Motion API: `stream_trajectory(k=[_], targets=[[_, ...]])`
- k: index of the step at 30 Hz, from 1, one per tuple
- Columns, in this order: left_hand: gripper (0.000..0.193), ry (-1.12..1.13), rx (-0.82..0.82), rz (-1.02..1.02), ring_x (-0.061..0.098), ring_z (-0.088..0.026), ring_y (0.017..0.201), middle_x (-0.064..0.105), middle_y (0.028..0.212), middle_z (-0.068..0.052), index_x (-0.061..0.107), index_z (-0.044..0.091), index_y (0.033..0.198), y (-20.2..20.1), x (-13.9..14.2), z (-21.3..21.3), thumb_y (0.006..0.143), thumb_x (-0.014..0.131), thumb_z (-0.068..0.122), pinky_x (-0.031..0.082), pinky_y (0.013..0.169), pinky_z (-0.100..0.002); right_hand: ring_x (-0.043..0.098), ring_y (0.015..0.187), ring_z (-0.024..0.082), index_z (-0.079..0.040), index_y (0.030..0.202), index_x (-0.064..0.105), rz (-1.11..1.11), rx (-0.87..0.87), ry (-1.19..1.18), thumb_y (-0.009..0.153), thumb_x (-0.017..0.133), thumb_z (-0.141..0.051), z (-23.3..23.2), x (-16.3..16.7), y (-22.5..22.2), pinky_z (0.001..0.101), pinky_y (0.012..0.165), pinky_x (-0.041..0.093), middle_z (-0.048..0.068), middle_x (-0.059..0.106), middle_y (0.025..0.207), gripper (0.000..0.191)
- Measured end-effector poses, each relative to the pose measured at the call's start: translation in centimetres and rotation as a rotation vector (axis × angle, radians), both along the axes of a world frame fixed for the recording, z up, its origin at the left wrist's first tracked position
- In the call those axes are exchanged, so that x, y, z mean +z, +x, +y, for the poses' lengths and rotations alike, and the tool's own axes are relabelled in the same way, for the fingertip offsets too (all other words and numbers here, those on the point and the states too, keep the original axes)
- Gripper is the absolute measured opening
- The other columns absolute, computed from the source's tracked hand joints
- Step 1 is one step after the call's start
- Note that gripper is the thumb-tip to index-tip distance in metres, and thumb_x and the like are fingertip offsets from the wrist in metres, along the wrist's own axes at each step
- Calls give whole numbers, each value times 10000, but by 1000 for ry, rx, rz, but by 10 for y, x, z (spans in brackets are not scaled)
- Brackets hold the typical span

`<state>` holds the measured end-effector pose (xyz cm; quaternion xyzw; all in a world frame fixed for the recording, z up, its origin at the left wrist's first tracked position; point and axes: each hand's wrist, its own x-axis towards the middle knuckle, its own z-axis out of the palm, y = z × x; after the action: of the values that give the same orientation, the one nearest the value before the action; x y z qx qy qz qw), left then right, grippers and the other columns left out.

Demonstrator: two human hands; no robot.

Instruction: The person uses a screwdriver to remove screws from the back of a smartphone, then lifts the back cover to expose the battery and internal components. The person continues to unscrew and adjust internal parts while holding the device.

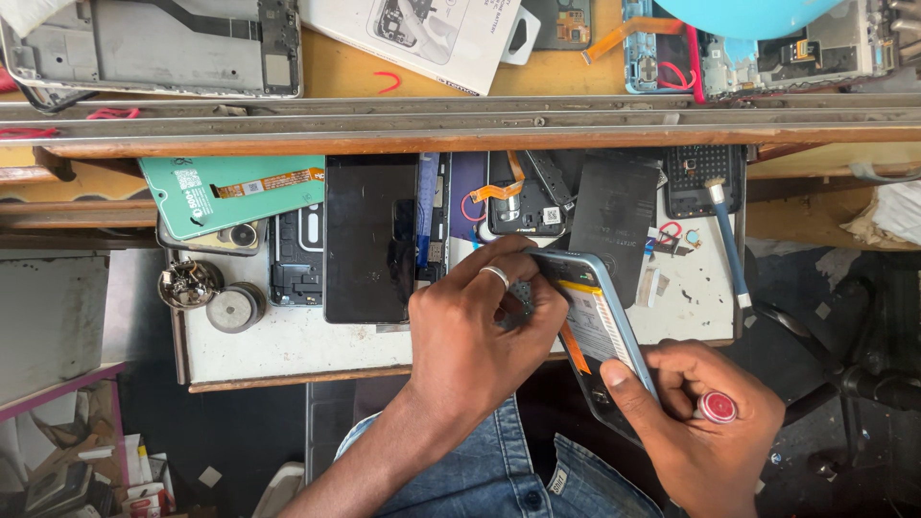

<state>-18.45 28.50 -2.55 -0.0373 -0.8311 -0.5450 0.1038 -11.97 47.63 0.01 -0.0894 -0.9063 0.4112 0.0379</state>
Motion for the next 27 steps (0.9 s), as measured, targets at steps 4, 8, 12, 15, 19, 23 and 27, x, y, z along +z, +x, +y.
stream_trajectory(k=[4, 8, 12, 15, 19, 23, 27], targets=[[103, 22, -4, -5, 760, -141, 627, 785, 1028, -124, 729, -12, 873, -1, 0, -2, 832, 749, 81, 614, 526, -259, 325, 481, 12, -8, 822, 722, 3, 9, -25, 795, 849, -120, 0, 0, -1, 220, 471, 208, -52, 454, 521, 172], [116, 46, 13, -29, 765, -144, 623, 785, 1025, -129, 723, -19, 825, -2, -1, -1, 811, 754, 92, 622, 528, -253, 325, 490, 8, -12, 828, 706, 49, 50, -43, 807, 844, -114, 2, -1, -3, 215, 482, 211, -60, 445, 531, 173], [115, 30, 32, -33, 764, -151, 614, 784, 1024, -132, 726, -20, 816, -2, -2, 1, 796, 752, 90, 616, 521, -259, 324, 505, 3, -12, 850, 700, 84, 67, -55, 824, 839, -108, 2, -4, -2, 208, 491, 219, -67, 436, 549, 171], [116, 28, 36, -27, 762, -155, 617, 785, 1001, -123, 727, -19, 818, -2, -2, 0, 791, 754, 91, 618, 538, -266, 302, 516, 8, -14, 843, 707, 31, 49, -101, 832, 830, -98, 2, -6, -2, 214, 483, 205, -61, 424, 554, 149], [118, 40, 28, -51, 766, -154, 635, 783, 971, -112, 723, -8, 792, -2, -2, -3, 775, 758, 103, 629, 543, -262, 295, 492, 7, -15, 811, 699, -21, 17, -193, 839, 815, -91, 2, -9, -2, 221, 462, 189, -62, 433, 537, 142], [118, 110, 13, -99, 780, -143, 666, 791, 940, -97, 732, 4, 834, -2, -5, -4, 808, 765, 114, 641, 567, -258, 299, 489, 5, -6, 821, 697, -29, -12, -196, 841, 810, -90, 4, -10, -1, 219, 461, 187, -63, 446, 537, 142], [140, 57, -51, -20, 790, -167, 739, 785, 1084, -137, 748, 3, 952, 0, -10, -6, 870, 767, 114, 650, 602, -260, 303, 499, 0, 0, 840, 700, -26, -29, -237, 855, 804, -88, 5, -10, 0, 212, 470, 188, -65, 435, 546, 138]])
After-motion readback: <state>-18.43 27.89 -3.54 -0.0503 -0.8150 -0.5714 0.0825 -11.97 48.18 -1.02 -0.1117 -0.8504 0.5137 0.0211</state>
